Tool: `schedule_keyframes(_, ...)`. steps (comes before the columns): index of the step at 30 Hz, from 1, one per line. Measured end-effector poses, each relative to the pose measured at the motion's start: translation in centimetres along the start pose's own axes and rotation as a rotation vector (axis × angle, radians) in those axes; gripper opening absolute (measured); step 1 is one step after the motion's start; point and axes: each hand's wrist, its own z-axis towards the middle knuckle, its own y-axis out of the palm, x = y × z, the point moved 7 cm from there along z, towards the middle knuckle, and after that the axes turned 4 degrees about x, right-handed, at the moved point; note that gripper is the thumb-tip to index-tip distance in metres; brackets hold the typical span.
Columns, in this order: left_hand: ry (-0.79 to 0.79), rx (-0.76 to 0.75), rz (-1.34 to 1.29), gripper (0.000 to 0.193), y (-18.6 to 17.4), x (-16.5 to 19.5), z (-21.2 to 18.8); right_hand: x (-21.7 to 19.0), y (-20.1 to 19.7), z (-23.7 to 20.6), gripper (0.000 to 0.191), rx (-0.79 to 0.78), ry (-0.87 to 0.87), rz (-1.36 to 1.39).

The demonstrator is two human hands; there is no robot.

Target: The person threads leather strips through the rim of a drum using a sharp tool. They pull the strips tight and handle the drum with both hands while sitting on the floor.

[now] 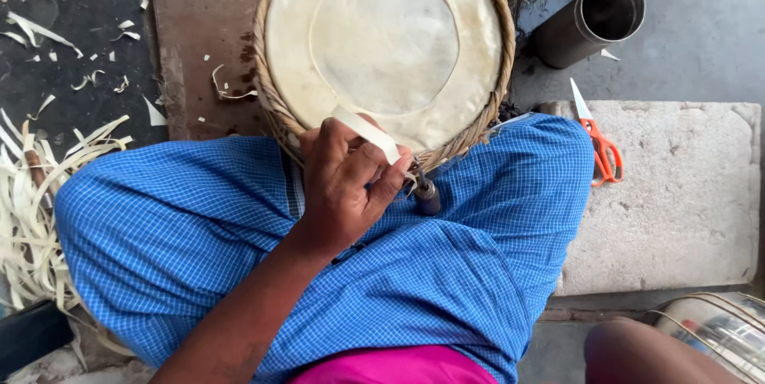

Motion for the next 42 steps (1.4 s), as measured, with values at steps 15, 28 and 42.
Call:
schedule_keyframes(15, 0.049, 0.003, 0.076, 0.016, 0.3, 0.3, -0.4, 3.3, -0.4, -0.5, 0.029, 0.198, 0.139, -0.298)
schedule_keyframes(28, 0.038, 0.018, 0.076, 0.017, 0.2, 0.2, -0.6, 8.1, -6.6, -0.5, 0.023, 0.679, 0.426, -0.414)
schedule_keyframes(42, 0.032, 0.012, 0.088, 0.017, 0.1, 0.4, -0.6, 9.5, -6.9, 0.3, 0.021, 0.766, 0.449, -0.403)
